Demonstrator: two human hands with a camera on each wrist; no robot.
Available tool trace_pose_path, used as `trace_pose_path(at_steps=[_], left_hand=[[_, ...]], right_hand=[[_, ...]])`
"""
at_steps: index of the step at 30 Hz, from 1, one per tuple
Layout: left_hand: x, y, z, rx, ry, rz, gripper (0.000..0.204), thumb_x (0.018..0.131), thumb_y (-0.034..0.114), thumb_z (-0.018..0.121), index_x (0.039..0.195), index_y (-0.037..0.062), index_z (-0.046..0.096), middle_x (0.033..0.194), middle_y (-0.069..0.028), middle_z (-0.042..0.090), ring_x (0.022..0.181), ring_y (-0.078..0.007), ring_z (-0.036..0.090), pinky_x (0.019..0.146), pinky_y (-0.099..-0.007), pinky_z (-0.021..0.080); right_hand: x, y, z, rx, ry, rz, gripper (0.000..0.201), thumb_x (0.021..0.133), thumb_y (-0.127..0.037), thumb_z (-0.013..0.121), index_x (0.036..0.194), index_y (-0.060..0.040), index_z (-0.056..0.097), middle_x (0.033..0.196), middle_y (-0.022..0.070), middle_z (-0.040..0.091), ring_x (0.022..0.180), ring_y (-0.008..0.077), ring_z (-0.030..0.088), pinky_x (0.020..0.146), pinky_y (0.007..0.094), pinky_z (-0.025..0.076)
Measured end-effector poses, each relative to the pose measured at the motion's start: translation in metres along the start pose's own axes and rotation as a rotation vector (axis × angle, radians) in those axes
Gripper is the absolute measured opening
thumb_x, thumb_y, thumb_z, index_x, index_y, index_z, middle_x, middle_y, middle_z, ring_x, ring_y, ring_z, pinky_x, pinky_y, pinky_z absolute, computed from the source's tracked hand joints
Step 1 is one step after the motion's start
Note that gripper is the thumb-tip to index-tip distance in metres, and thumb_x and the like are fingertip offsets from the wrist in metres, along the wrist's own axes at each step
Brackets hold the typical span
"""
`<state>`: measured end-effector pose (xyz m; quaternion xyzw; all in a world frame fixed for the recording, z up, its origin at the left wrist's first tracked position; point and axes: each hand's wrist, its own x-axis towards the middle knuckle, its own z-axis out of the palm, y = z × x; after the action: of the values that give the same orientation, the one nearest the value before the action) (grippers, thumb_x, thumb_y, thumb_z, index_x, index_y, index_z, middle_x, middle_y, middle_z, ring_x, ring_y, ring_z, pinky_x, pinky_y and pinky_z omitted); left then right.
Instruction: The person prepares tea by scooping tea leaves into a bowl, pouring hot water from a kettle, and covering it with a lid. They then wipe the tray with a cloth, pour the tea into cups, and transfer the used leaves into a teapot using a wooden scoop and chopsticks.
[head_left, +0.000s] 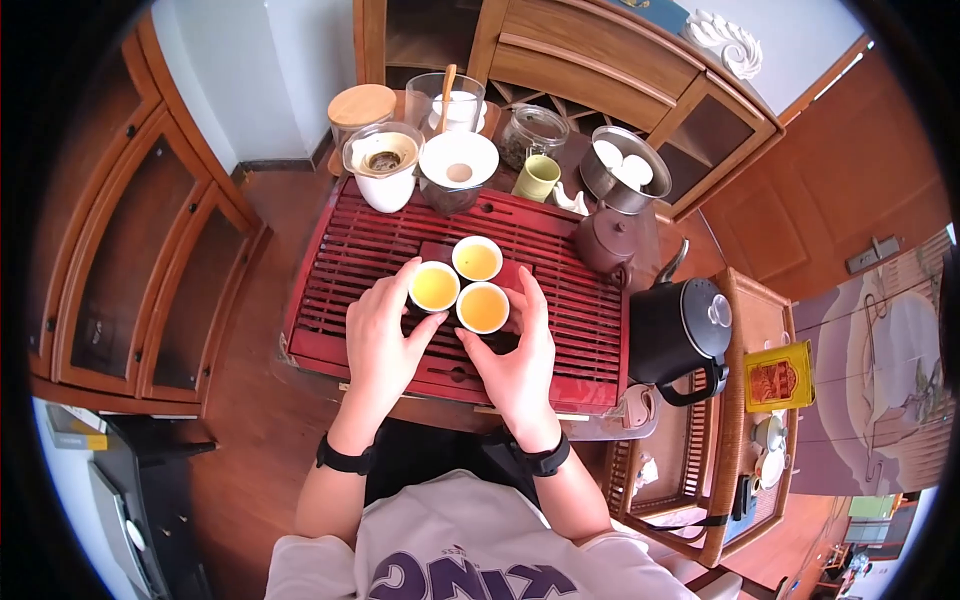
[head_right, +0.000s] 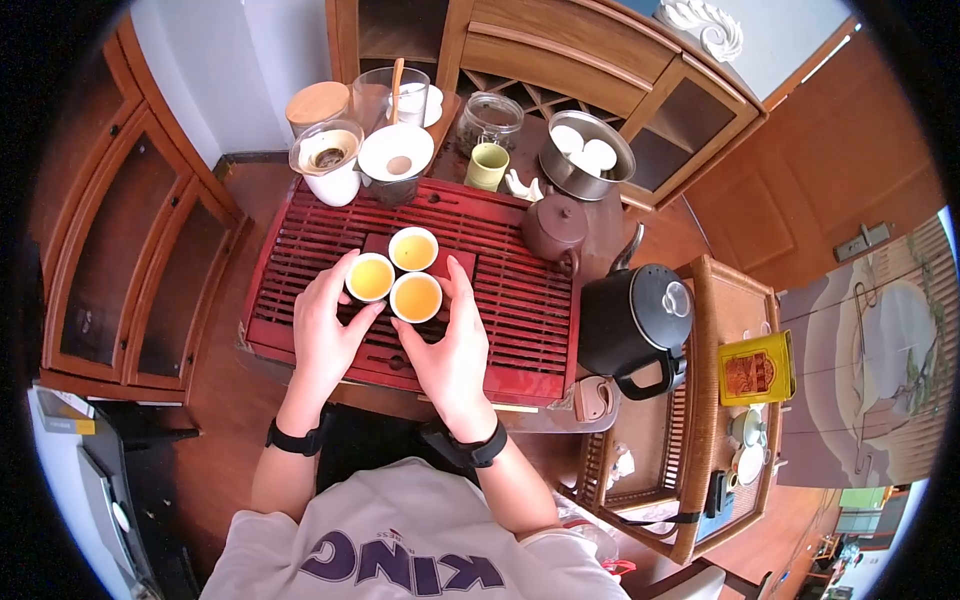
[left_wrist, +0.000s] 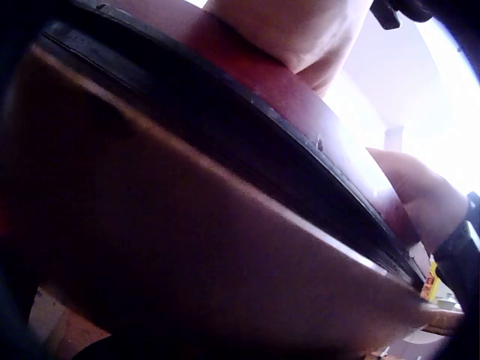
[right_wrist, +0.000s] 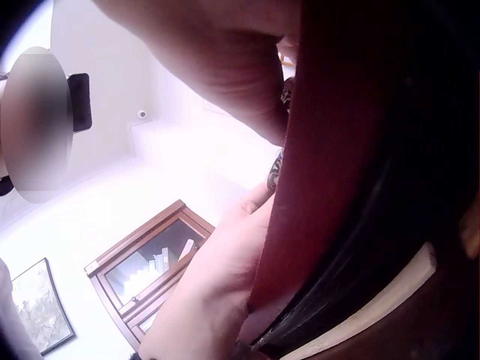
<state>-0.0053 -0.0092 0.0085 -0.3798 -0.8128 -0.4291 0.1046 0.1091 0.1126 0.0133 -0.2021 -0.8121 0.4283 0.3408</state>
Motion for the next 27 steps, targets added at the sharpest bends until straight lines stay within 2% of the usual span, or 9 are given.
trace_pose_path(at_steps=[6, 8, 11, 18, 24, 27], left_hand=[[0.0009, -0.0044, 0.003, -0.052, 0.019, -0.001, 0.065, 0.071, 0.015, 0.083, 0.131, 0.01, 0.058, 0.094, -0.0065, 0.066, 0.07, -0.0218, 0.06, 0.067, -0.037, 0.047], [0.0014, -0.0075, 0.0041, -0.114, 0.041, -0.016, 0.065, 0.07, 0.013, 0.084, 0.129, 0.008, 0.059, 0.088, -0.0076, 0.066, 0.067, -0.0219, 0.061, 0.064, -0.0362, 0.047], [0.0011, -0.006, 0.0048, -0.081, 0.028, -0.045, 0.064, 0.068, 0.012, 0.085, 0.127, 0.0066, 0.061, 0.081, -0.0082, 0.065, 0.065, -0.0222, 0.061, 0.063, -0.0362, 0.048], [0.0022, -0.0031, 0.0056, -0.097, 0.034, -0.057, 0.063, 0.067, 0.013, 0.086, 0.125, 0.0052, 0.062, 0.08, -0.0089, 0.066, 0.064, -0.0228, 0.061, 0.063, -0.0366, 0.049], [0.0034, 0.0003, 0.0033, -0.073, 0.043, 0.012, 0.063, 0.068, 0.012, 0.085, 0.125, 0.0051, 0.061, 0.092, -0.0108, 0.068, 0.069, -0.0239, 0.062, 0.062, -0.0365, 0.05], [0.0011, 0.0024, 0.0016, -0.06, 0.022, -0.013, 0.068, 0.068, 0.011, 0.085, 0.129, 0.0068, 0.058, 0.099, -0.0094, 0.067, 0.074, -0.0229, 0.063, 0.067, -0.0366, 0.051]], right_hand=[[-0.0016, 0.002, 0.0006, -0.031, 0.003, -0.008, 0.088, 0.074, -0.006, 0.081, 0.148, -0.0039, 0.033, 0.119, 0.0166, 0.064, 0.109, 0.0296, 0.066, 0.091, 0.0377, 0.054], [-0.0011, 0.0009, 0.0002, 0.0, -0.007, 0.003, 0.087, 0.075, -0.005, 0.08, 0.148, -0.0037, 0.033, 0.119, 0.0166, 0.065, 0.107, 0.0295, 0.066, 0.09, 0.0375, 0.055], [-0.0003, 0.0004, -0.0003, 0.019, -0.005, -0.011, 0.087, 0.075, -0.004, 0.08, 0.148, -0.0036, 0.032, 0.119, 0.0167, 0.065, 0.107, 0.0297, 0.067, 0.089, 0.0374, 0.056], [-0.0012, 0.0012, -0.0001, 0.029, 0.005, -0.006, 0.087, 0.074, -0.003, 0.08, 0.147, -0.0043, 0.032, 0.12, 0.0161, 0.065, 0.107, 0.0299, 0.067, 0.089, 0.0372, 0.056], [-0.0017, 0.0009, 0.0, 0.048, 0.017, -0.012, 0.086, 0.075, -0.004, 0.079, 0.148, -0.0044, 0.033, 0.119, 0.0161, 0.065, 0.108, 0.0301, 0.067, 0.091, 0.0378, 0.055], [-0.0022, 0.0, -0.0006, 0.034, 0.026, 0.007, 0.088, 0.074, -0.005, 0.079, 0.148, -0.0041, 0.033, 0.12, 0.0169, 0.064, 0.108, 0.0313, 0.066, 0.092, 0.0384, 0.054]])
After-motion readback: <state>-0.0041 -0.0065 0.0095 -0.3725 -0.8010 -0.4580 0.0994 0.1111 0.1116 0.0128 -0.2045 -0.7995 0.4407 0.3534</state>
